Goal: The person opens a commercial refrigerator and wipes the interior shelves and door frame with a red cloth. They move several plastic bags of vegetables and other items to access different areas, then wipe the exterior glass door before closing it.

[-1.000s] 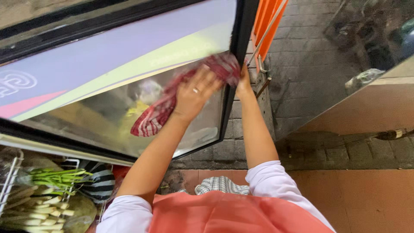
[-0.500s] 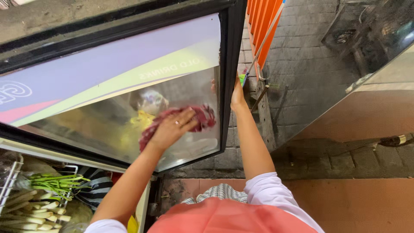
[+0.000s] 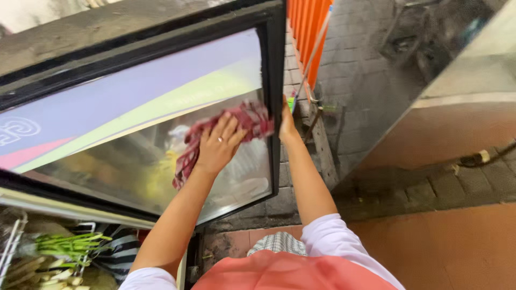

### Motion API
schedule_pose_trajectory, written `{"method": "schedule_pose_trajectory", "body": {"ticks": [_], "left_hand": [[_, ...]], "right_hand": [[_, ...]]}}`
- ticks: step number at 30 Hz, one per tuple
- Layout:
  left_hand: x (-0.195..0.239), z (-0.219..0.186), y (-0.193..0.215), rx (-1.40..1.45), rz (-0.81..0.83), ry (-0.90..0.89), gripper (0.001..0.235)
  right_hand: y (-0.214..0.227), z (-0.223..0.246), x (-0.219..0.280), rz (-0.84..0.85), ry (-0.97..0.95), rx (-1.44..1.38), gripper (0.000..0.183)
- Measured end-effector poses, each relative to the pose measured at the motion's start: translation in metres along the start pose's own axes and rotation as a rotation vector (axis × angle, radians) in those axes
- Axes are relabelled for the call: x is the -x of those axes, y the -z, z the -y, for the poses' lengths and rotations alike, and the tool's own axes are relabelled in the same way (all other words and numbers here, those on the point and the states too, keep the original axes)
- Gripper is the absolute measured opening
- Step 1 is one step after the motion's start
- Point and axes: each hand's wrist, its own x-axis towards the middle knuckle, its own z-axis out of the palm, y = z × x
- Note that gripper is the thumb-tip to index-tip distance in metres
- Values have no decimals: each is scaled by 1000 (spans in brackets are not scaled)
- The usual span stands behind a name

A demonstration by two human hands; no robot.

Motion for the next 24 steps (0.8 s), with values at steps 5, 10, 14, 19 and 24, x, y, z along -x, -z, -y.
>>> {"method": "schedule_pose_trajectory", "body": {"ticks": [5,10,14,19,24], "left_hand": [[63,-35,-22,111,319,-262,67],[72,-39,-5,215,265,-150,59],[47,-9,15,98,17,28,28],[46,40,9,-54,-287,226,47],[98,32,-28,-3,-320,455,67]], "right_hand": [[23,-14,0,120,180,168,73],[56,-34,2,218,290,140,73],[62,-41,0,-29,438,241,62],[51,-28,26,-97,308,238,61],[18,-13,54,21,359,275,57]]}}
